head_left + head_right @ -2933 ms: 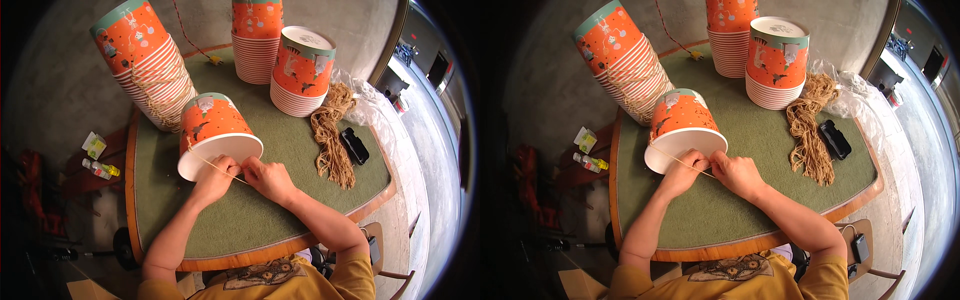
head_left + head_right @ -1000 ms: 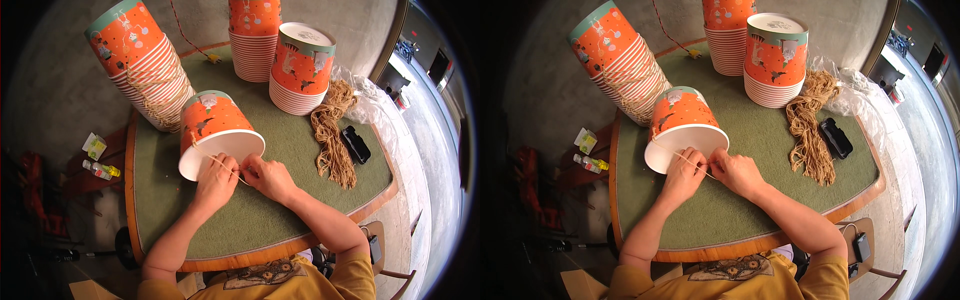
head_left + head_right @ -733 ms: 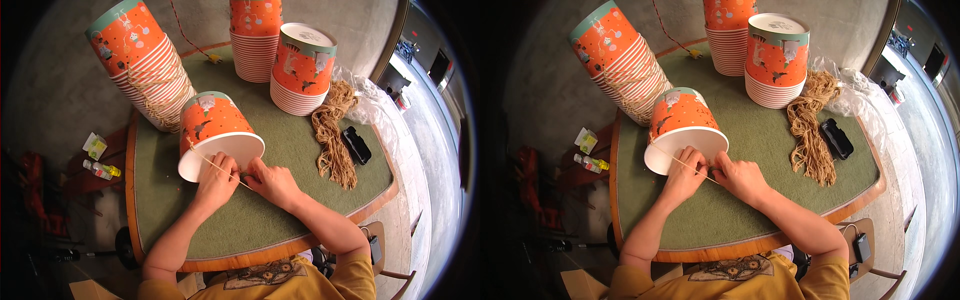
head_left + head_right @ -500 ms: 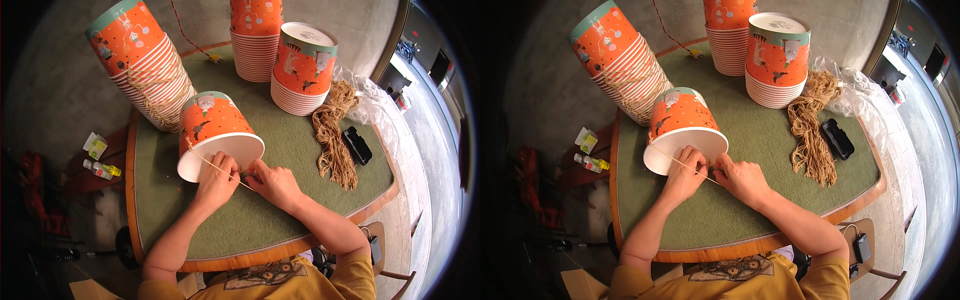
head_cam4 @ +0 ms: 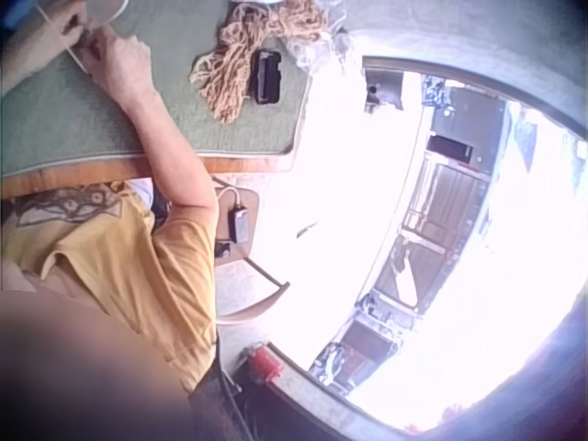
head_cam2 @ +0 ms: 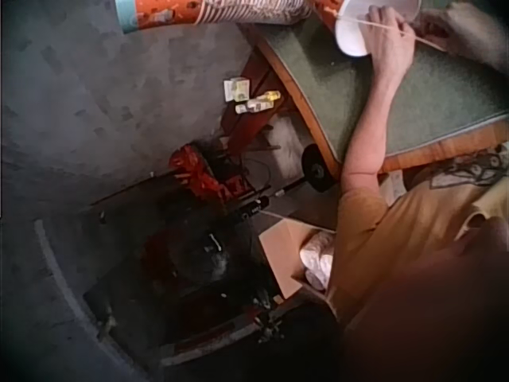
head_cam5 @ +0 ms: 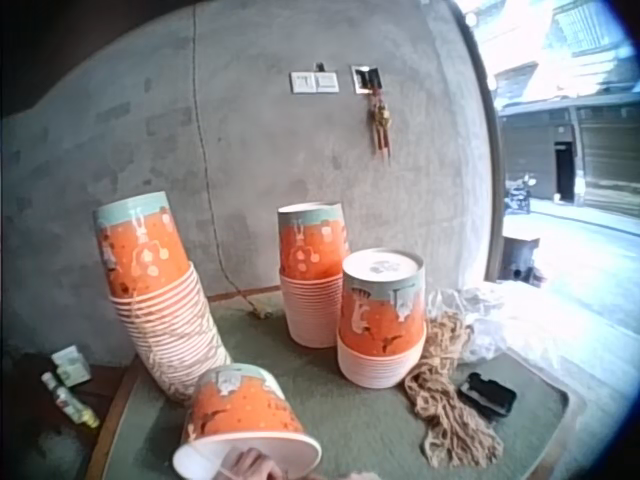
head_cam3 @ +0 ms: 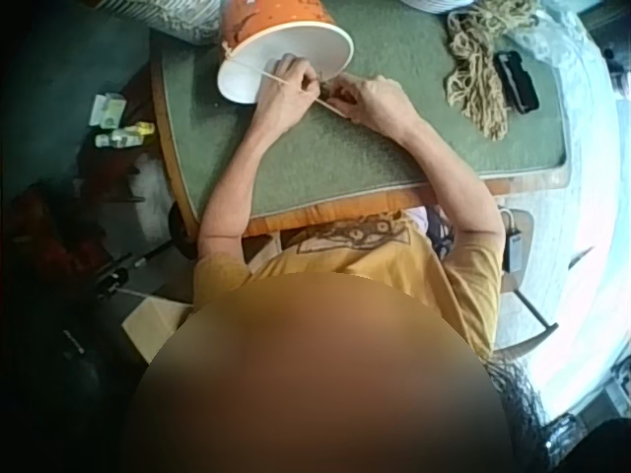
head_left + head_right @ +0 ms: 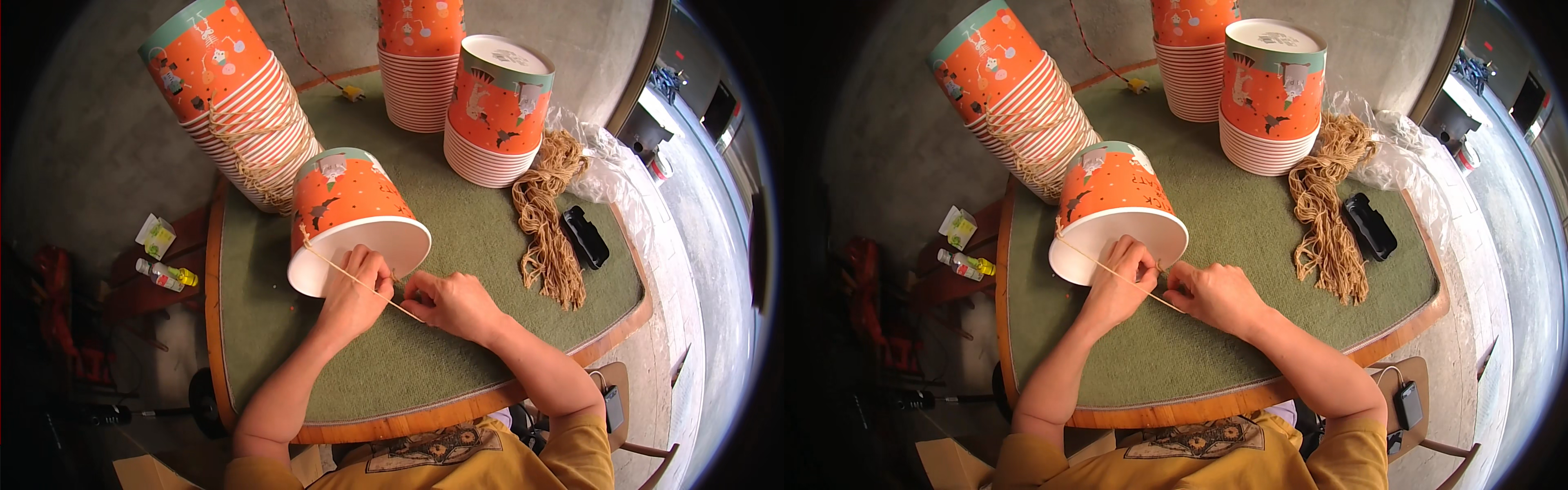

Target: Tying thin cords to paper buckets to create handles as part of a manufacturing or packaging workflow.

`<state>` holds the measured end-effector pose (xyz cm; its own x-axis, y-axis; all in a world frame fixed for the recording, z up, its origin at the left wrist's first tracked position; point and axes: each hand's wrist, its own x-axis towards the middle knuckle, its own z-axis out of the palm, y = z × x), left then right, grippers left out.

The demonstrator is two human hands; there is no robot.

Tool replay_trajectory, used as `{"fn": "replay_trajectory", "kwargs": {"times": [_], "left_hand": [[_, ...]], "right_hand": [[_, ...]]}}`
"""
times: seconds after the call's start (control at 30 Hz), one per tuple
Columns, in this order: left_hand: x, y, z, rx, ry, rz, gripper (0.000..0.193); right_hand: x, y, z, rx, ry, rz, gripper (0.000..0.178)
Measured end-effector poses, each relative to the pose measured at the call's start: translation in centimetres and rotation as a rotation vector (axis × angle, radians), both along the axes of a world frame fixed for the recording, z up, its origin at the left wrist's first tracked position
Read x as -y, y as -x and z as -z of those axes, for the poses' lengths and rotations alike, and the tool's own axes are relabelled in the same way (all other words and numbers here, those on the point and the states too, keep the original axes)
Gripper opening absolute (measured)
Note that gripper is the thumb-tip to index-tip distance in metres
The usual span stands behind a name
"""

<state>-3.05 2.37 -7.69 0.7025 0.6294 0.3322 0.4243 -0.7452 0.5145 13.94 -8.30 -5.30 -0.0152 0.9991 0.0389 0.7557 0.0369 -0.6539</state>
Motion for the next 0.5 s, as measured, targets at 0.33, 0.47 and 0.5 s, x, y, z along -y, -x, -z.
{"fn": "replay_trajectory", "kwargs": {"times": [0.33,0.47,0.5], "left_hand": [[0.0,0.0,0.0,-0.010,-0.007,-0.003,0.018],[-0.1,0.0,-0.1,-0.017,0.001,-0.007,0.017],[-0.2,0.1,-0.1,-0.012,0.016,0.001,0.017]], "right_hand": [[-0.4,0.3,1.3,-0.152,-0.120,0.170,0.020],[-0.6,0.5,1.9,-0.151,-0.203,0.161,0.019],[-0.6,0.8,1.8,-0.095,-0.177,0.161,0.018]]}}
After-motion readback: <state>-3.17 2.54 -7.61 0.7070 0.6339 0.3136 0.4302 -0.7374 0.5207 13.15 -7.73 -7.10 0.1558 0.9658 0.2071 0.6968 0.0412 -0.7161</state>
